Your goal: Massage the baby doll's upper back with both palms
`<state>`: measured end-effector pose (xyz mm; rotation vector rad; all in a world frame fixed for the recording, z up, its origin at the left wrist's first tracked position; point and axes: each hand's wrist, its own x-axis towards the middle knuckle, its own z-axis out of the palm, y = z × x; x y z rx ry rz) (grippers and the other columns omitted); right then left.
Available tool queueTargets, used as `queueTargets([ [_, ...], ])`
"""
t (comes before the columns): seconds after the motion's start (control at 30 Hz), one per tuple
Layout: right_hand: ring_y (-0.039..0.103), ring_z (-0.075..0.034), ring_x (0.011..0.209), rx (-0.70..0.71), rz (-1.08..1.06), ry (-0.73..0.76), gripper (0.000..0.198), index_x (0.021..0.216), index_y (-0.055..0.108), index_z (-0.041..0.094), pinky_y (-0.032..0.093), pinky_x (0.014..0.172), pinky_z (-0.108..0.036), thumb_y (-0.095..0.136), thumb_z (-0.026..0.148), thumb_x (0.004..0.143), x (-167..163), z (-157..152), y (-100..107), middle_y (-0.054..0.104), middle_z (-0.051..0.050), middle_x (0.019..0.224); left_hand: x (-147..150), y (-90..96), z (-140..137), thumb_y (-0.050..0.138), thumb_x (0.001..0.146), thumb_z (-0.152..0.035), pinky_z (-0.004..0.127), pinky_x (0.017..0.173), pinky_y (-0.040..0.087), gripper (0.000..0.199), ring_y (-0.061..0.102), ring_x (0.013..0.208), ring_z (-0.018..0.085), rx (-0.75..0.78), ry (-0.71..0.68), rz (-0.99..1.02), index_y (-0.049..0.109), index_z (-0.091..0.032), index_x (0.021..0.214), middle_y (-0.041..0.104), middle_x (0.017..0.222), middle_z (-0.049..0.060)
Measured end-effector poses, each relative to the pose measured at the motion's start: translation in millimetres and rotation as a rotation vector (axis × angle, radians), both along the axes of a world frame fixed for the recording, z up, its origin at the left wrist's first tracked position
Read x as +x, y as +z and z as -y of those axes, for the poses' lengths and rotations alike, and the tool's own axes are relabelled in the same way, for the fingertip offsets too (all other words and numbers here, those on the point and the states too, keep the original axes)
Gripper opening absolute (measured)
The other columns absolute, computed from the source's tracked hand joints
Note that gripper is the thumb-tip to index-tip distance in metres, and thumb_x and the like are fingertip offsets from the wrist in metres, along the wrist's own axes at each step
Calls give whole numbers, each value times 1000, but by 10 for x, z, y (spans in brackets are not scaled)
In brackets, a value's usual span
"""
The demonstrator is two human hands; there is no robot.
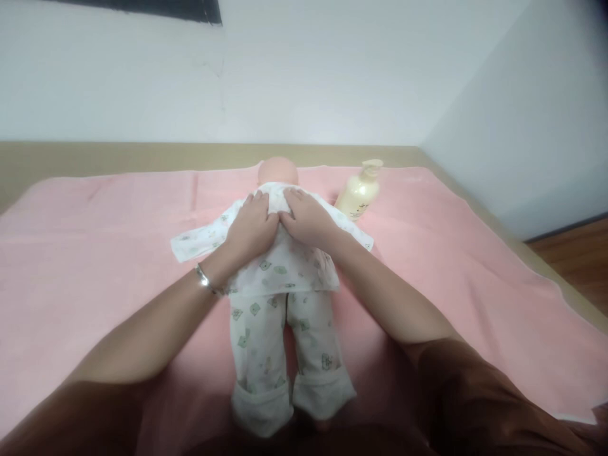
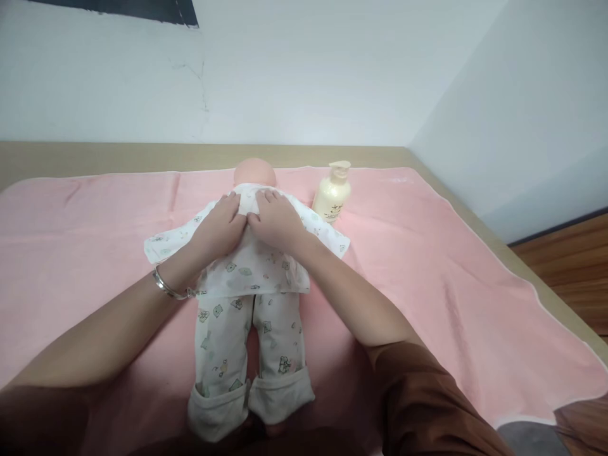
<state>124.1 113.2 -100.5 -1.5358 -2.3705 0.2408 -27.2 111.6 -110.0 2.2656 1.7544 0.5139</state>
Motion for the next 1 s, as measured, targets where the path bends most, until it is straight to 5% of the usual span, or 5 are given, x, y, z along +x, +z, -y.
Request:
queueTargets([
  [0.13, 52, -36, 139, 83, 106, -23, 49, 143, 50, -1, 42, 118, -50, 35, 22, 102, -120, 255, -1, 56, -26, 146, -44, -62, -95, 32, 88, -27, 54, 114, 48, 42, 60, 123, 34, 19, 85, 108, 60, -13, 117, 66, 126, 18],
  [0.27, 46, -36, 146, 180, 214, 29, 53, 145, 48, -5, 37, 123, -52, 26, 11, 100, -191, 381, -58, 52, -28, 150, -45, -184, -111, 32, 89, -29, 54, 118, 44, 44, 57, 127, 34, 87, 104, 154, 61, -11, 117, 66, 127, 18],
  [0.6, 35, -34, 154, 64, -48, -61, 59, 151, 42, -4, 27, 130, -50, 34, 27, 102, -22, -126, -217, 42, -24, 160, 36, -99, 34, 30, 95, -21, 54, 120, 40, 46, 55, 130, 34, 120, 61, -28, 59, -5, 127, 62, 132, 22],
  [0.77, 50, -33, 138, 75, -6, -16, 48, 137, 53, 2, 38, 120, -47, 38, 30, 101, 18, -83, -140, 55, -23, 146, 91, 23, 187, 28, 91, -9, 53, 108, 46, 37, 59, 111, 35, 183, -155, -296, 65, -11, 85, 64, 101, 22],
  [1.0, 61, -35, 107, 165, 208, -70, 41, 114, 62, 6, 49, 97, -47, 31, 30, 103, -94, 212, -16, 67, -21, 109, -83, 41, -63, 33, 95, -26, 45, 96, 52, 25, 61, 97, 27, 5, 12, 12, 55, -17, 89, 67, 104, 14],
])
